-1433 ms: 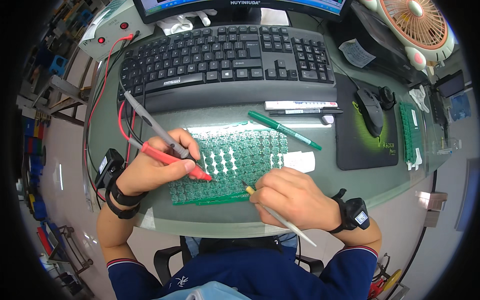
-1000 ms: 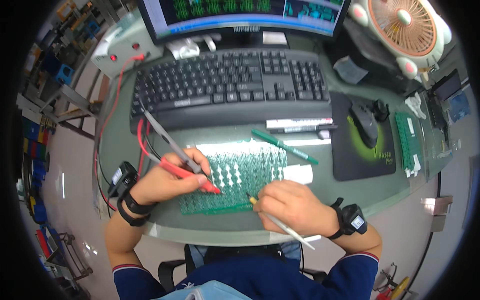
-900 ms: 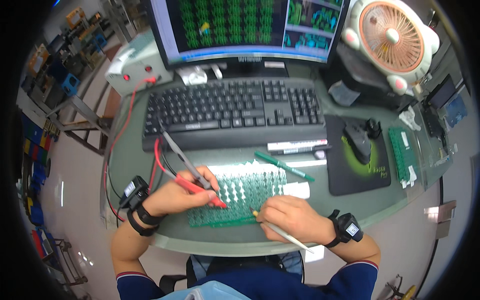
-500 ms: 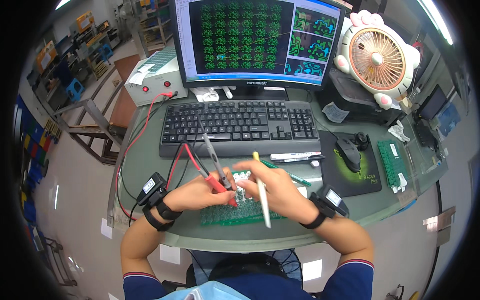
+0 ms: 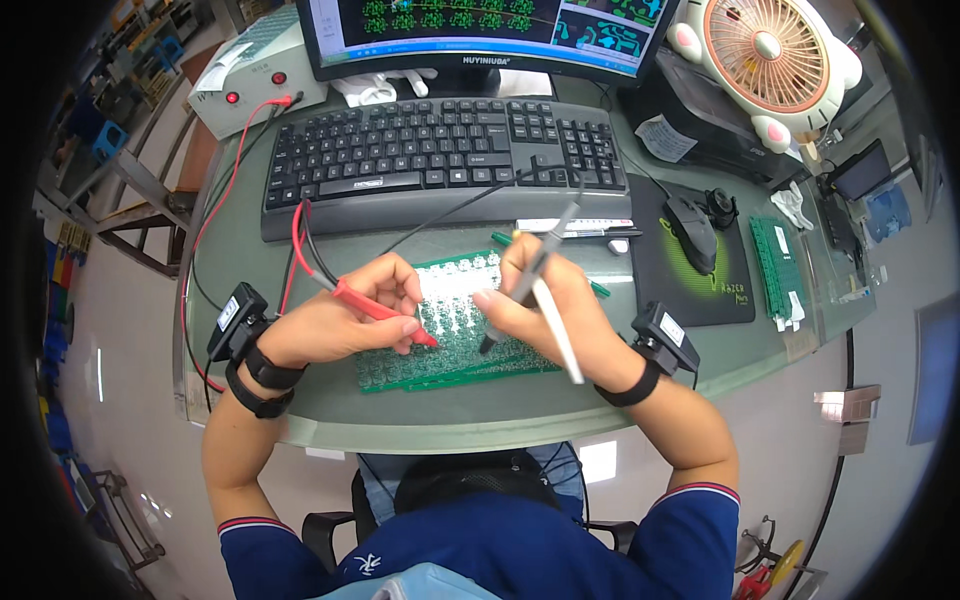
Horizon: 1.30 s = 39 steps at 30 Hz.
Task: Testing a printed circuit board using a probe and monitoring test patterns on a screen.
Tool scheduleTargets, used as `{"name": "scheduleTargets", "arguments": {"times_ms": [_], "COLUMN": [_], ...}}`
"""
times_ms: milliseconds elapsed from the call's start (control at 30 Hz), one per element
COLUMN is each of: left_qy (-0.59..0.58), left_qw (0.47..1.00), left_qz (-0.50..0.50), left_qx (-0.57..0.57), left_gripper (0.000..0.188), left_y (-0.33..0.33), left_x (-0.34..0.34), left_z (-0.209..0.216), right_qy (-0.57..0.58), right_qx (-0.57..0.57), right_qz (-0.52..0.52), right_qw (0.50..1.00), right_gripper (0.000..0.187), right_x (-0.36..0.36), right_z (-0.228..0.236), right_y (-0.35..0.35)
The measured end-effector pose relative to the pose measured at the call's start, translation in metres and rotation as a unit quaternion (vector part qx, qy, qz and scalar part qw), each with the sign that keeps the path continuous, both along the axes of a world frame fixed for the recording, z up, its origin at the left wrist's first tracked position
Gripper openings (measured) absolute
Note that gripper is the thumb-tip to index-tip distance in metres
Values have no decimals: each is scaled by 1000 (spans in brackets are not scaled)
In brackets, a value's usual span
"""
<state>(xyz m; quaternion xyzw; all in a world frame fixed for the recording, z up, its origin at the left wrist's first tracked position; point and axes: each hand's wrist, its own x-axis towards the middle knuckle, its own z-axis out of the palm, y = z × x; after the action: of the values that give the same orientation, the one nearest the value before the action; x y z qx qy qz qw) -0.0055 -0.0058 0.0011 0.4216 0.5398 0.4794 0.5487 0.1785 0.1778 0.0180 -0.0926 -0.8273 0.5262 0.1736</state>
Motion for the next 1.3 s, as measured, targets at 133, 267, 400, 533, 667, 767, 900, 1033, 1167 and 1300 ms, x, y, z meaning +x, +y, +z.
{"name": "scheduleTargets", "arguments": {"times_ms": [133,267,400,533,667,767,900,1033,1167,1300], "left_qy": [-58,-70,-88,-115,-113,-118,-124,-104,-50,-27], "left_qw": [998,997,996,993,993,992,992,993,998,999], "left_qz": [14,7,22,27,26,28,31,38,29,34], "left_qx": [19,24,26,31,36,31,21,33,-3,-5], "left_gripper": [26,23,21,19,19,18,19,21,23,23], "left_y": [2,4,4,4,4,5,5,5,5,5], "left_x": [3,1,0,-2,-2,-1,0,3,3,4], "left_z": [-1,-6,-8,-12,-14,-12,-8,-7,-1,0], "right_qy": [-148,-124,-100,-96,-94,-97,-109,-69,-61,-60], "right_qx": [-300,-241,-226,-196,-189,-178,-196,-131,-102,-90], "right_qz": [-28,30,12,8,14,9,6,22,20,21], "right_qw": [942,962,969,976,977,979,975,989,993,994], "right_gripper": [24,21,23,22,22,21,20,20,21,21], "right_x": [15,22,19,20,21,21,21,20,20,21], "right_z": [7,-13,-19,-23,-26,-27,-24,-28,-27,-27], "right_y": [-1,-2,-4,-3,-2,-2,-4,-3,-4,-4]}}
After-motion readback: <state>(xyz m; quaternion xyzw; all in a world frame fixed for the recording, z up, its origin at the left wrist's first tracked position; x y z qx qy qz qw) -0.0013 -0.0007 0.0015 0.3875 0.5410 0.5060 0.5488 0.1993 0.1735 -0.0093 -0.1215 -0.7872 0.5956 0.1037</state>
